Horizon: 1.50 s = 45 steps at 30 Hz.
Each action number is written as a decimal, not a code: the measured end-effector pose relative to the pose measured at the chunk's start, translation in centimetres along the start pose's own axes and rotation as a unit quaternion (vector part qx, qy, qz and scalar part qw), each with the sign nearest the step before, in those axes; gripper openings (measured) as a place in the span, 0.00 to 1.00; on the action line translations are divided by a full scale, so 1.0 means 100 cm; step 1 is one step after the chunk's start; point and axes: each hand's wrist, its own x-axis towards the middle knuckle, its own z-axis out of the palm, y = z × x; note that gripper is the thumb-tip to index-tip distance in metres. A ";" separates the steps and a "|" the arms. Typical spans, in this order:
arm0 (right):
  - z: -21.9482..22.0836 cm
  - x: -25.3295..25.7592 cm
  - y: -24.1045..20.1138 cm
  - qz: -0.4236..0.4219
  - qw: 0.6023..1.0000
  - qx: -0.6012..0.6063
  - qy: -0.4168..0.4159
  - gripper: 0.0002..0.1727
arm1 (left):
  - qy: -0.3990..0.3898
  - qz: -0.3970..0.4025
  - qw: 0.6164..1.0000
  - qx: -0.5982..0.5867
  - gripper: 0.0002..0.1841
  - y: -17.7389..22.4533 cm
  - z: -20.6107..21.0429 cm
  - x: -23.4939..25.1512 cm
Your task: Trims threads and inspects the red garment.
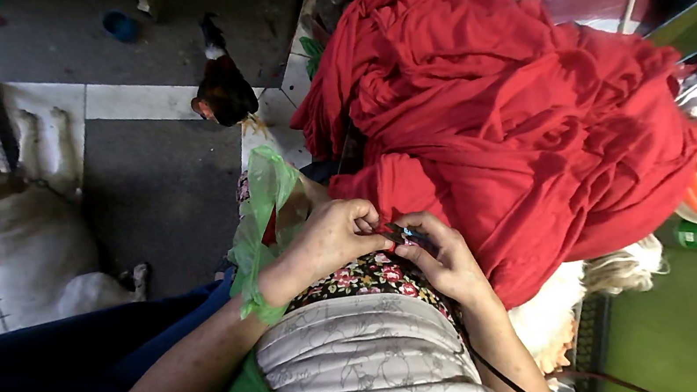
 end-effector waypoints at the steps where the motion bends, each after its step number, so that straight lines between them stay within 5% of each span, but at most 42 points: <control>1: 0.001 0.001 0.000 -0.004 1.000 -0.010 0.004 0.12 | 0.002 0.000 1.000 0.007 0.11 0.000 0.000 0.000; 9: 0.004 0.002 -0.001 -0.030 0.995 -0.089 0.032 0.10 | 0.012 0.005 0.999 0.035 0.12 0.000 0.001 0.000; 15: 0.002 0.000 0.003 -0.013 0.997 -0.069 0.030 0.11 | -0.051 0.011 0.998 -0.022 0.15 -0.004 -0.008 -0.001; 26: 0.001 -0.004 0.002 -0.004 0.984 -0.175 0.014 0.13 | 0.018 -0.004 1.000 -0.010 0.14 -0.007 -0.008 0.002; 35: 0.022 0.009 -0.004 0.010 0.994 0.007 0.108 0.08 | 0.070 0.010 0.994 -0.080 0.05 -0.007 -0.012 -0.001; 38: 0.017 0.017 -0.006 0.073 0.982 0.098 0.142 0.05 | -0.014 0.035 0.996 -0.085 0.08 0.007 -0.017 -0.013; 42: 0.006 0.044 -0.010 0.086 0.974 0.146 0.151 0.06 | -0.218 0.185 0.958 -0.027 0.12 0.032 -0.008 -0.021; 45: 0.013 0.070 -0.028 0.057 0.993 0.075 0.064 0.20 | -0.282 0.242 0.928 -0.025 0.11 0.043 0.007 -0.017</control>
